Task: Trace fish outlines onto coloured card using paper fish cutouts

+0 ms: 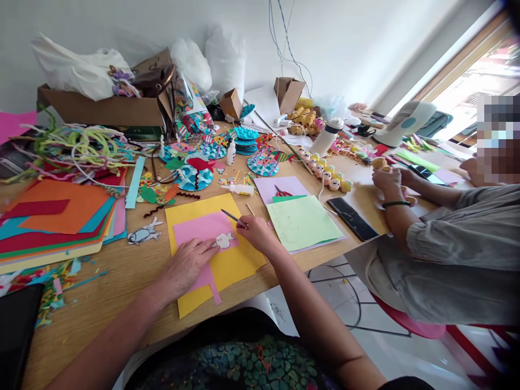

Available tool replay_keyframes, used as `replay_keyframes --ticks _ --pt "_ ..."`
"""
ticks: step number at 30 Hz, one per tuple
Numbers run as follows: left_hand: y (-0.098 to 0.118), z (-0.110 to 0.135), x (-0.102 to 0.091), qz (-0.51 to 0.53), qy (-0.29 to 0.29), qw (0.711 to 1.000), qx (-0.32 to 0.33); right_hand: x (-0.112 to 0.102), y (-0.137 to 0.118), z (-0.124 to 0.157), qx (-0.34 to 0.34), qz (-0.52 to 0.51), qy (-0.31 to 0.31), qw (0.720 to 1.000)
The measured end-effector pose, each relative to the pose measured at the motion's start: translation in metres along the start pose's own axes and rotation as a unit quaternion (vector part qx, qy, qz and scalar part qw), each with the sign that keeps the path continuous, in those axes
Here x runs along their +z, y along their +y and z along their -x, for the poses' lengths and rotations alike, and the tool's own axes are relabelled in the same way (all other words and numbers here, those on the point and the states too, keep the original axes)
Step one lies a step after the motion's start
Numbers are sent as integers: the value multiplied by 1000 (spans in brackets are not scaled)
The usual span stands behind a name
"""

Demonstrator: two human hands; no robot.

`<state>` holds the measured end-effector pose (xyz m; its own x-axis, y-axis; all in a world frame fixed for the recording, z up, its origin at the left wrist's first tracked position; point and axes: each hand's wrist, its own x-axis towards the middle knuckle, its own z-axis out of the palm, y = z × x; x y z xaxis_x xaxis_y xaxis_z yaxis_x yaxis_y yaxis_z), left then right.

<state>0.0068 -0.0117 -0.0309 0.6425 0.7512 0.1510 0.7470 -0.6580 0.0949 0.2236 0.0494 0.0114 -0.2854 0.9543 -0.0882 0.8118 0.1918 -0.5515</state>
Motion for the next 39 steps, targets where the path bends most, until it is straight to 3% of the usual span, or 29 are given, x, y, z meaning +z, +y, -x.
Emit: replay_keyframes --ticks 4,8,16,39 --pt "0 0 1 4 11 1000 -1 3 -1 5 -19 -33 -16 999" --pt "1 1 0 10 21 1000 0 9 -6 5 -43 12 -34 998" --pt "-1 1 2 18 17 1000 -1 5 -12 7 -32 7 -48 998" --pt "-1 -3 1 39 14 999 -10 8 -6 4 -48 -13 -39 998"
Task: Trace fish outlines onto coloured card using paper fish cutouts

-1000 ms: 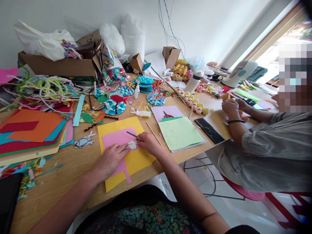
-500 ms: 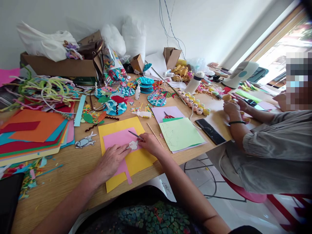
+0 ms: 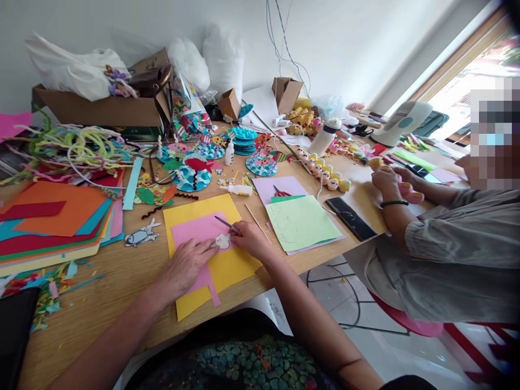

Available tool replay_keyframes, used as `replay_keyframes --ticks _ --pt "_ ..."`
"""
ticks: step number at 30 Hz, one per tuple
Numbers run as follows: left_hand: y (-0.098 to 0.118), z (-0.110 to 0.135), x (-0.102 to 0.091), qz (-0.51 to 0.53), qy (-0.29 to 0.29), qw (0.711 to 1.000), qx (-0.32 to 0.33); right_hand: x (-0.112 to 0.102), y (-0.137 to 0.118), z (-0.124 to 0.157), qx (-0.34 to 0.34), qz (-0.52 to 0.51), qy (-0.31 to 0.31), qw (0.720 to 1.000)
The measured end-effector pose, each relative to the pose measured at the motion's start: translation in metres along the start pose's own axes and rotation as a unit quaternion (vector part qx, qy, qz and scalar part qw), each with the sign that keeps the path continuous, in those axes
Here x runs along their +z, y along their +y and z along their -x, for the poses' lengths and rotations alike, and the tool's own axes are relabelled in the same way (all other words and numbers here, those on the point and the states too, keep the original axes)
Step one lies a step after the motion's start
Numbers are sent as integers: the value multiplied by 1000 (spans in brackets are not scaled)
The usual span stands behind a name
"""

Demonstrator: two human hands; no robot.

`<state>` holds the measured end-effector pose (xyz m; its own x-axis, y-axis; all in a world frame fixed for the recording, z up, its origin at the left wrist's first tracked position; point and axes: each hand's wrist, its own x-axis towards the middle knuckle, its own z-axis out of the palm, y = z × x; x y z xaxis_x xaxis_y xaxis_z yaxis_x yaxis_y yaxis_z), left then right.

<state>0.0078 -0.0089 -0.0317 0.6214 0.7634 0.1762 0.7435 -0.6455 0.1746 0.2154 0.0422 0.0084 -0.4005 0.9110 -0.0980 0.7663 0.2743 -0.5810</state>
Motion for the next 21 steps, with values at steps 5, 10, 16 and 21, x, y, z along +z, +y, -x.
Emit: replay_keyframes --ticks 5,10,16,21 --pt "4 -4 -8 -9 -12 1000 -3 -2 4 3 43 -109 36 992" --pt "2 -8 -13 1 -23 1000 2 -25 3 16 48 -228 146 961" --pt "-4 -15 -13 12 -22 999 26 -19 -4 18 53 -213 87 972" --pt "-4 -17 -20 17 -30 998 48 12 -3 8 46 -181 14 982"
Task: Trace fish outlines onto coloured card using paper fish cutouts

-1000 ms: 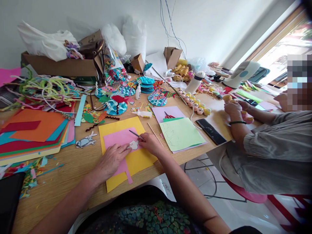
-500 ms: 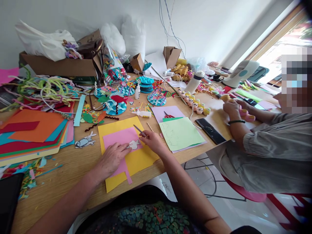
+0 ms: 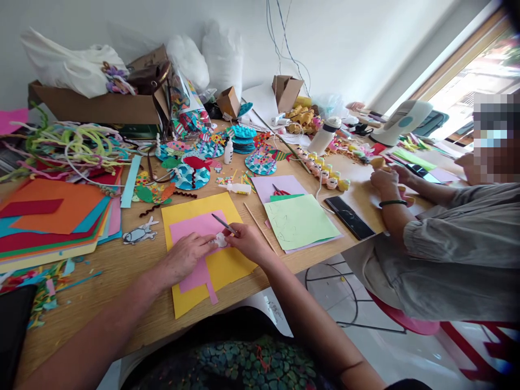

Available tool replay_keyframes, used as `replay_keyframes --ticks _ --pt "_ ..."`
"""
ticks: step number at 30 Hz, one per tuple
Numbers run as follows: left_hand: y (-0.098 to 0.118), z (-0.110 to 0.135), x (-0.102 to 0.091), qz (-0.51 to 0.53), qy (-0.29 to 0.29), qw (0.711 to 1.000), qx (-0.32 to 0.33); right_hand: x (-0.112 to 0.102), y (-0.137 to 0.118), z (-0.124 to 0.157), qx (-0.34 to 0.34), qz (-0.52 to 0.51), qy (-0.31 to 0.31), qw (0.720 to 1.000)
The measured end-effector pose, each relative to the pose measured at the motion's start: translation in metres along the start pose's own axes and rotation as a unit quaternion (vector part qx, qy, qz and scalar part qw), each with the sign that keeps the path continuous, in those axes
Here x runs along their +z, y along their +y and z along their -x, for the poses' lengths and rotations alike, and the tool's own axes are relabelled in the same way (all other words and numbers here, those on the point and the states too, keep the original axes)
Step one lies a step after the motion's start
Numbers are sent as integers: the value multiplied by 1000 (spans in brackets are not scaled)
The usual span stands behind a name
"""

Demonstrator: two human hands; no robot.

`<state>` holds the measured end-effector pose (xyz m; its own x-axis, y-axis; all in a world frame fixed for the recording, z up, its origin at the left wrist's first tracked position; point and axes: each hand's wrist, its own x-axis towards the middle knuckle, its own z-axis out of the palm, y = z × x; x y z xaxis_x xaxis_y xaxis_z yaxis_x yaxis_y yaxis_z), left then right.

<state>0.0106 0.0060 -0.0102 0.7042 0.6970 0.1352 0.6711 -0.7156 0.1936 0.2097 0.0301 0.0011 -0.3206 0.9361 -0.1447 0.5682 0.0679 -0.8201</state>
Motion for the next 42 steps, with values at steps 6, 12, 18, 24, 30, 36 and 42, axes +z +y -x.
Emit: replay_keyframes --ticks 6,12,18,24,30,36,42 --pt "-4 0 0 46 2 999 8 8 5 -7 -77 96 0 992" --pt "-24 2 6 185 5 982 -36 7 1 -8 -86 141 0 986" --pt "-33 3 3 217 5 976 -26 8 3 -11 -72 142 -3 987" --pt "-23 2 8 129 32 991 19 9 5 -10 -76 129 4 989" --pt "-13 3 11 16 37 998 39 11 7 -11 -85 113 18 990" --pt "-12 0 11 -5 26 999 46 -5 13 -8 -11 -8 53 999" --pt "-11 -1 8 11 16 999 37 -18 9 -1 0 21 69 997"
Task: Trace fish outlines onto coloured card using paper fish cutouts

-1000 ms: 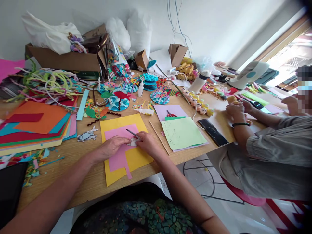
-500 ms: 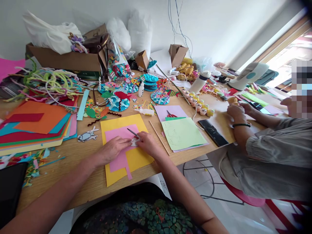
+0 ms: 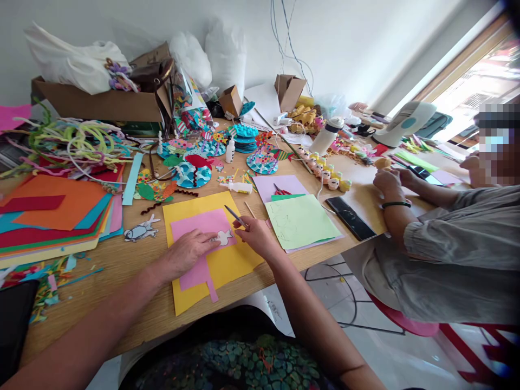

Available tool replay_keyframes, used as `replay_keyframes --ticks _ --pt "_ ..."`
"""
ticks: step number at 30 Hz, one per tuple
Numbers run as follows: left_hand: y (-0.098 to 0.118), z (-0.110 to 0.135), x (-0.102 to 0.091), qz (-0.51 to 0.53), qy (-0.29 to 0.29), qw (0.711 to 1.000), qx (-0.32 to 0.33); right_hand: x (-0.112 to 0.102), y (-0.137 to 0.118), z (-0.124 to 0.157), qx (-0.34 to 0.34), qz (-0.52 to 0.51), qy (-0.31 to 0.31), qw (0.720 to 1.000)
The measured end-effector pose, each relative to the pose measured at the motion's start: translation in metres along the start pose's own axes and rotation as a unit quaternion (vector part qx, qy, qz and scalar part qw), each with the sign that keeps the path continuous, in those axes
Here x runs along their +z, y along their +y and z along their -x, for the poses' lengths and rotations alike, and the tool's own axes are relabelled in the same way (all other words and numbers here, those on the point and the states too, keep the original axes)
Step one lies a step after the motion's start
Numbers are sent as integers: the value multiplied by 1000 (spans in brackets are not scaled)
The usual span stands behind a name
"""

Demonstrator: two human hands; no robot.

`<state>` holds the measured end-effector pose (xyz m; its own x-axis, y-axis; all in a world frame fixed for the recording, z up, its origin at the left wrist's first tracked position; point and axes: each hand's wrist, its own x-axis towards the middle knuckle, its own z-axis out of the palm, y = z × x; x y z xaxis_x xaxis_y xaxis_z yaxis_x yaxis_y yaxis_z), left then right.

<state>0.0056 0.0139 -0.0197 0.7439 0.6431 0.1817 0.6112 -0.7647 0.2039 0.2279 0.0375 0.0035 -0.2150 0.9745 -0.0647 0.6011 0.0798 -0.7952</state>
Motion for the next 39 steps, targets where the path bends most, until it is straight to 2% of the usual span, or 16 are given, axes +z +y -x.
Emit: replay_keyframes --ticks 5,13,30,39 --pt "1 -1 -3 8 3 1000 -2 8 -5 1 -38 37 -29 998" --pt "1 -1 0 -11 20 1000 13 16 1 -2 -101 74 -32 992" --pt "2 0 -1 4 31 999 11 15 0 -2 -108 68 -42 991" --pt "1 -1 0 1 18 1000 3 16 2 0 -123 61 -23 990"
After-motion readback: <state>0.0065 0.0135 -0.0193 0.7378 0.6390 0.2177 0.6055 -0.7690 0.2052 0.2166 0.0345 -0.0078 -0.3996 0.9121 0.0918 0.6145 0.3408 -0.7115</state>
